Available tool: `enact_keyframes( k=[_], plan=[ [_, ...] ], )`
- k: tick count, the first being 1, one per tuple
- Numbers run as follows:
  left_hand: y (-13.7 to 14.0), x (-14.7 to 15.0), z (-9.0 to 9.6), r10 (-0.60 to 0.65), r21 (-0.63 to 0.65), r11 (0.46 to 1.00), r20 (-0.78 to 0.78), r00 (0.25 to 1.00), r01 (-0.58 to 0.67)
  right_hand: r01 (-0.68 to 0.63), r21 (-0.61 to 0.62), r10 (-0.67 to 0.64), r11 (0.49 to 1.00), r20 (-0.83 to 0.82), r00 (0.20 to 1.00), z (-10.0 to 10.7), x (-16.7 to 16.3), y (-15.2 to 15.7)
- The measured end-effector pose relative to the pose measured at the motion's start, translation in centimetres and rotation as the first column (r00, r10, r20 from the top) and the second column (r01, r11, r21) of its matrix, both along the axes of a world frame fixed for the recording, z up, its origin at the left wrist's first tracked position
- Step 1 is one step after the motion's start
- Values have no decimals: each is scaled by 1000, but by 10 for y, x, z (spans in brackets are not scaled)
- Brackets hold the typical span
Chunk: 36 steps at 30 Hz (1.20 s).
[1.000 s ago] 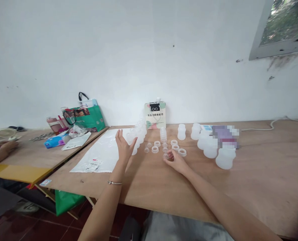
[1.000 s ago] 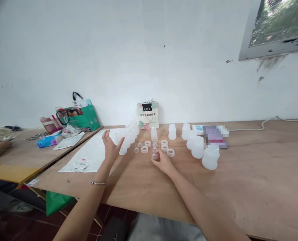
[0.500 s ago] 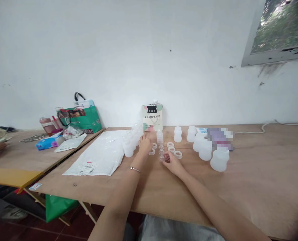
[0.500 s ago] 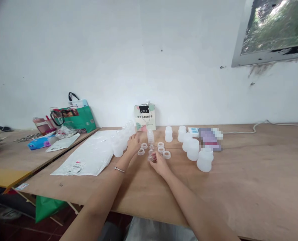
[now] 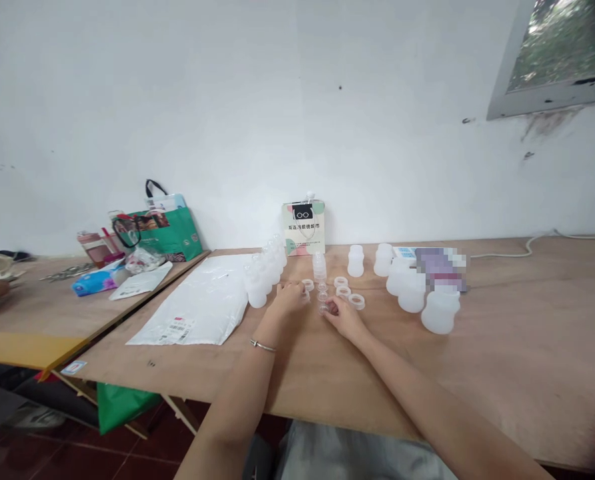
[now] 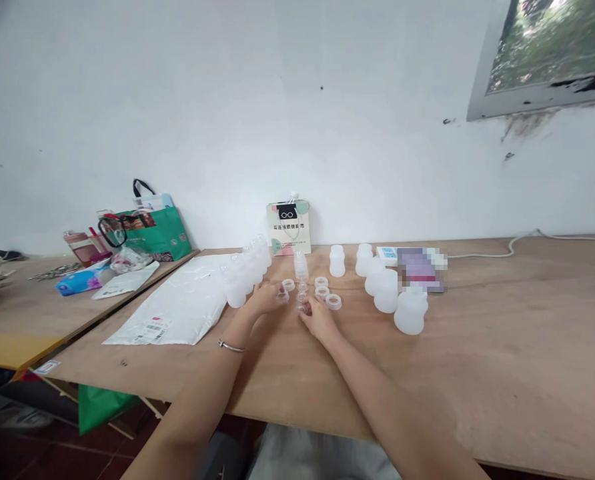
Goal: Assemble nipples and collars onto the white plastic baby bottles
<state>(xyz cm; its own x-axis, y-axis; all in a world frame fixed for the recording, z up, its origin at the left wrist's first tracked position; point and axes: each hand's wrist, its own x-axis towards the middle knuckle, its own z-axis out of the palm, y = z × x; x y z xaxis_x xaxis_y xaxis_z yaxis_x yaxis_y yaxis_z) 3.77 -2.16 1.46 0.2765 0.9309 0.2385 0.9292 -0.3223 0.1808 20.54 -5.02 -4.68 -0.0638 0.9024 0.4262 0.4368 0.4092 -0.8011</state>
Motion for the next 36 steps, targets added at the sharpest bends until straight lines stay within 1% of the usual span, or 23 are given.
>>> enact_keyframes(
  k=[4,7,9,10,11,12,14,15,16,17,19,21,23,25,27,30,34,36],
  plan=[
    [0,-3,-5,-13,22,1000,23,1000,13,-19,9,20,1000,-96,995,5,1,-3],
    [-2,-3,1,-15,80,997,66,998,10,-53,4,52,999,-204,978,8,2,-4],
    [-5,0,9,-29,153,988,148,989,7,-51,-6,47,999,-279,959,10,5,-3],
    [-7,2,12,-70,188,982,228,971,27,-41,-11,35,999,-313,949,11,8,-2],
    [-9,5,15,-134,216,974,328,935,64,-28,-16,21,999,-342,940,12,10,-1],
    [-11,8,17,-211,235,965,434,876,117,-18,-19,10,1000,-366,930,14,13,1],
    [-16,15,18,-345,243,938,593,728,246,-13,-20,4,1000,-405,914,17,17,3],
    [-18,18,17,-380,231,924,631,677,304,-18,-16,9,1000,-420,908,18,19,4],
    [-19,21,15,-400,214,912,651,646,349,-27,-11,20,1000,-432,902,19,19,5],
    [-20,24,13,-411,193,902,658,631,386,-38,-4,33,999,-442,896,20,19,5],
    [-21,27,9,-414,149,890,660,626,432,-63,11,61,998,-453,889,20,18,5],
    [-21,28,6,-406,118,888,655,637,445,-80,25,83,996,-454,887,20,16,4],
    [-21,27,5,-402,108,889,649,646,445,-94,40,102,995,-446,889,18,14,1],
    [-21,27,5,-408,97,881,655,636,464,-110,60,125,992,-434,892,18,14,-1],
    [-21,27,4,-405,75,863,693,596,499,-116,85,141,990,-422,896,18,15,-3],
    [-22,30,1,-366,30,833,779,509,553,-88,100,122,991,-420,899,20,15,-4],
    [-22,33,-3,-270,-25,798,878,395,602,-18,73,48,997,-435,899,21,18,-2],
    [-22,34,-3,-229,-44,789,905,360,612,39,54,-11,998,-440,898,21,20,-1]
  ],
)
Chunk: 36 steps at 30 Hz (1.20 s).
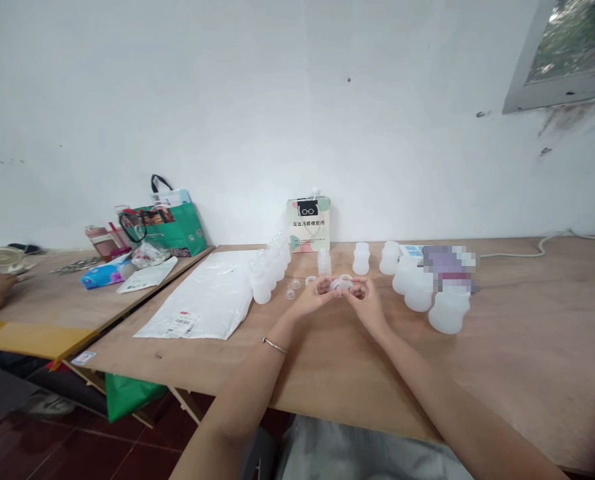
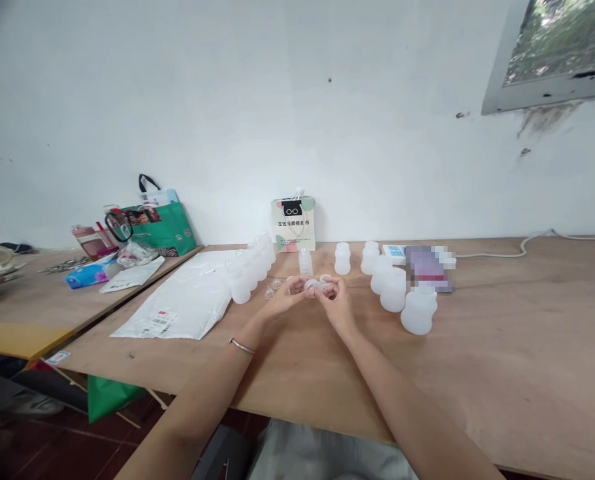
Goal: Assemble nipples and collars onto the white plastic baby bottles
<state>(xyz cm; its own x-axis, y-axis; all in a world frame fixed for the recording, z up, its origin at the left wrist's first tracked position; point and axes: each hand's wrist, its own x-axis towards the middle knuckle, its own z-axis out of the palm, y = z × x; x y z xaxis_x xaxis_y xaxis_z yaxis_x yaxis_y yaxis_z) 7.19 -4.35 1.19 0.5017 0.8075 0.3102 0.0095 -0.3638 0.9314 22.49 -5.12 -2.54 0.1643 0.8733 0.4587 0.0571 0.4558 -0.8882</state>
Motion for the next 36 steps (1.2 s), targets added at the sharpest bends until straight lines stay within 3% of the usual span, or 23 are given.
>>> enact_keyframes(
  k=[4,7,10,14,19,27,33,36],
  plan=[
    [-2,-1,5,-40,-42,998,8,999,41,26,-39,-26,999,2,1000,1,0,-1],
    [-4,-2,7,-36,-61,998,-10,999,35,-147,-99,139,984,-83,987,4,-4,-4],
    [-5,-5,8,-12,-63,998,-38,999,10,-324,-139,291,936,-215,932,6,-7,-5],
    [-4,-5,10,70,-15,997,-76,995,-71,-399,-151,352,905,-263,898,7,-5,-5],
    [2,-4,5,56,85,995,-124,991,-46,-370,-147,334,917,-223,916,4,-2,-3],
    [-8,-3,7,150,264,962,-269,951,-77,-311,-147,274,939,-225,935,-1,1,1],
    [-10,-1,9,349,489,848,-220,911,-206,-371,-157,323,915,-268,908,0,2,1],
    [-11,0,8,389,589,781,-196,900,-209,-422,-155,358,893,-321,877,-1,3,2]
  ],
)
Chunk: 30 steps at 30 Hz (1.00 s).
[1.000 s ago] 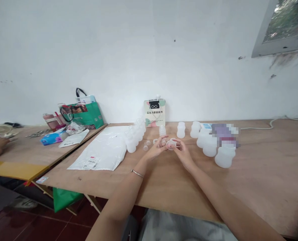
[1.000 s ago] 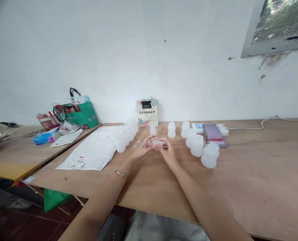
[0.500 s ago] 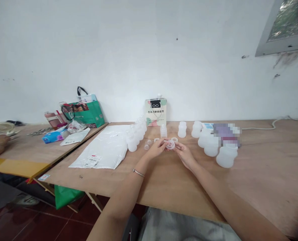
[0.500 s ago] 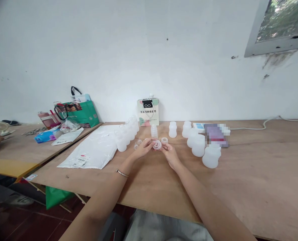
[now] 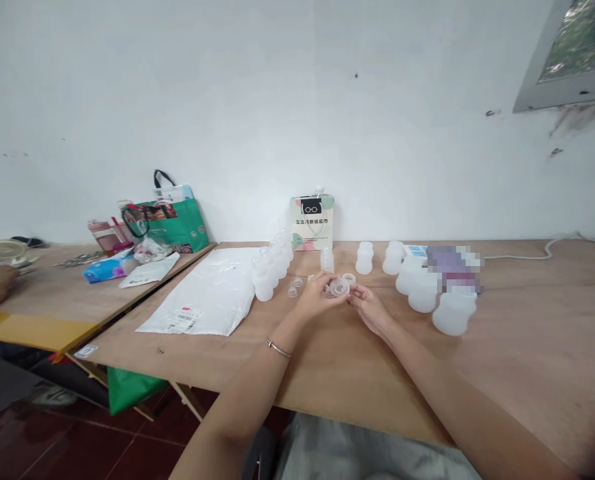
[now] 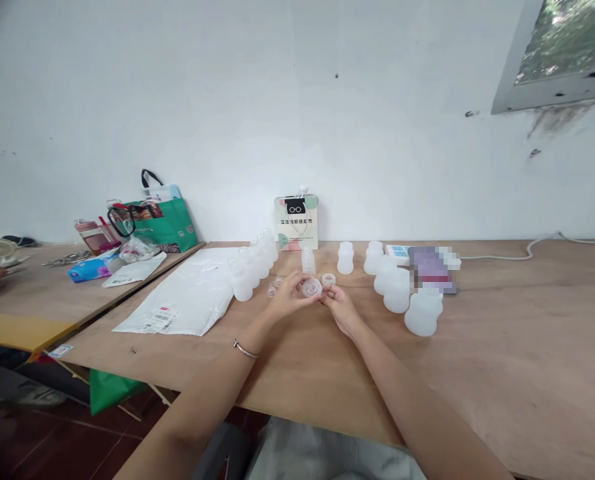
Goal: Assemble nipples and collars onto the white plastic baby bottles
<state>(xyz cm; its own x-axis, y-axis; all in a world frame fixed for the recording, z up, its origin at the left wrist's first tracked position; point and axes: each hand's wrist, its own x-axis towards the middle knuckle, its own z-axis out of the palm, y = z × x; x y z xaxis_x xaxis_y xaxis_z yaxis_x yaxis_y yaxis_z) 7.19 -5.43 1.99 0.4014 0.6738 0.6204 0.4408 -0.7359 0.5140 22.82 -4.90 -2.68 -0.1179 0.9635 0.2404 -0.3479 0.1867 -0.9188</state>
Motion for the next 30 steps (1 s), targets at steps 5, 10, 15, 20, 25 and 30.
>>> enact_keyframes(
  k=[5,10,15,20,25,30],
  plan=[
    [-7,2,2,6,188,982,-73,997,7,-104,-19,102,994,-82,991,0,1,-1],
    [-12,5,5,-36,264,963,-93,995,59,-214,-32,207,976,-142,968,5,2,-4],
    [-11,9,-1,-69,320,943,-88,994,94,-269,-39,256,962,-203,945,8,3,-8],
    [-13,10,-3,-79,324,940,-107,991,110,-268,-65,246,961,-240,939,3,2,-8],
    [-14,10,0,-34,348,934,-142,989,82,-225,-64,201,972,-265,943,1,-3,-6],
    [-13,17,-1,148,335,934,-48,988,-123,-176,-32,160,984,-285,945,5,-9,-8]
  ],
)
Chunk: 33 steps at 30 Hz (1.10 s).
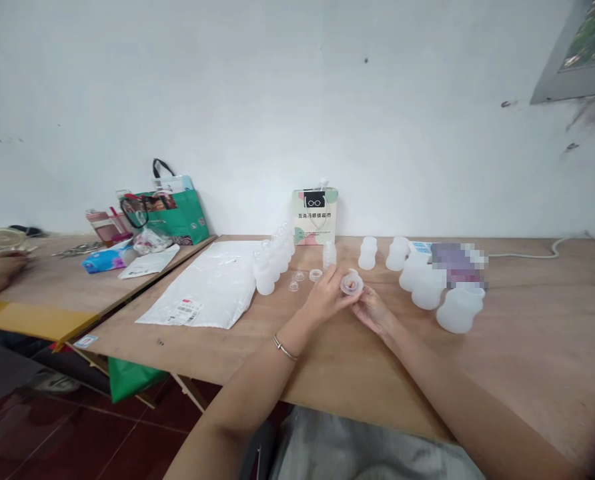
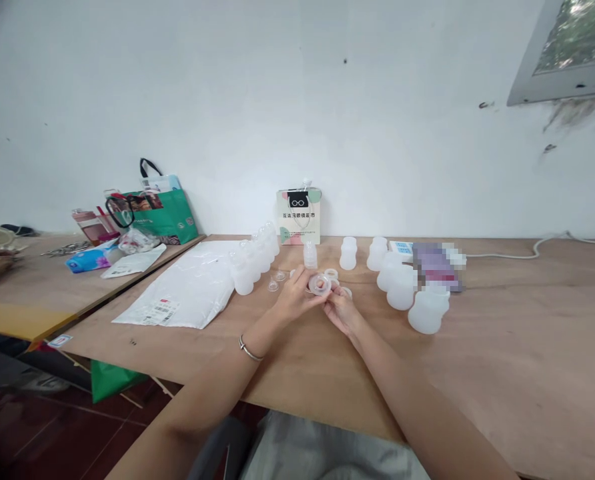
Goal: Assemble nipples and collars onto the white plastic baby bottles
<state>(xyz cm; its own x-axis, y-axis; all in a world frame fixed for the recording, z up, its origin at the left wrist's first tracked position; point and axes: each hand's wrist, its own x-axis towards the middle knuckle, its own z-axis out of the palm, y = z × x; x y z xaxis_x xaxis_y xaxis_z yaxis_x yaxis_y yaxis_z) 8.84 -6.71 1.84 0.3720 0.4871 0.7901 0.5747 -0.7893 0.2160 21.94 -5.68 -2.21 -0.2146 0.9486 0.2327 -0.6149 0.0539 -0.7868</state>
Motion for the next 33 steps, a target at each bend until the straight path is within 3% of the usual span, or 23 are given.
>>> enact_keyframes(
  k=[3,11,23,29,33],
  plan=[
    [0,2,-1,31,2,1000,29,999,-31,22,7,-22,1000,2,1000,0,-2,-1],
    [1,-8,1,-153,-58,987,-26,988,151,39,-20,-38,999,46,998,-6,-3,1],
    [3,-6,5,-40,-210,977,-4,999,39,36,-91,-27,995,101,995,5,3,-3],
    [8,-11,-1,-173,-361,915,56,983,181,220,56,-227,974,284,932,3,-2,-6],
    [13,-8,-7,-140,-440,876,156,978,196,258,114,-282,959,338,898,-2,-1,-3]
  ],
)
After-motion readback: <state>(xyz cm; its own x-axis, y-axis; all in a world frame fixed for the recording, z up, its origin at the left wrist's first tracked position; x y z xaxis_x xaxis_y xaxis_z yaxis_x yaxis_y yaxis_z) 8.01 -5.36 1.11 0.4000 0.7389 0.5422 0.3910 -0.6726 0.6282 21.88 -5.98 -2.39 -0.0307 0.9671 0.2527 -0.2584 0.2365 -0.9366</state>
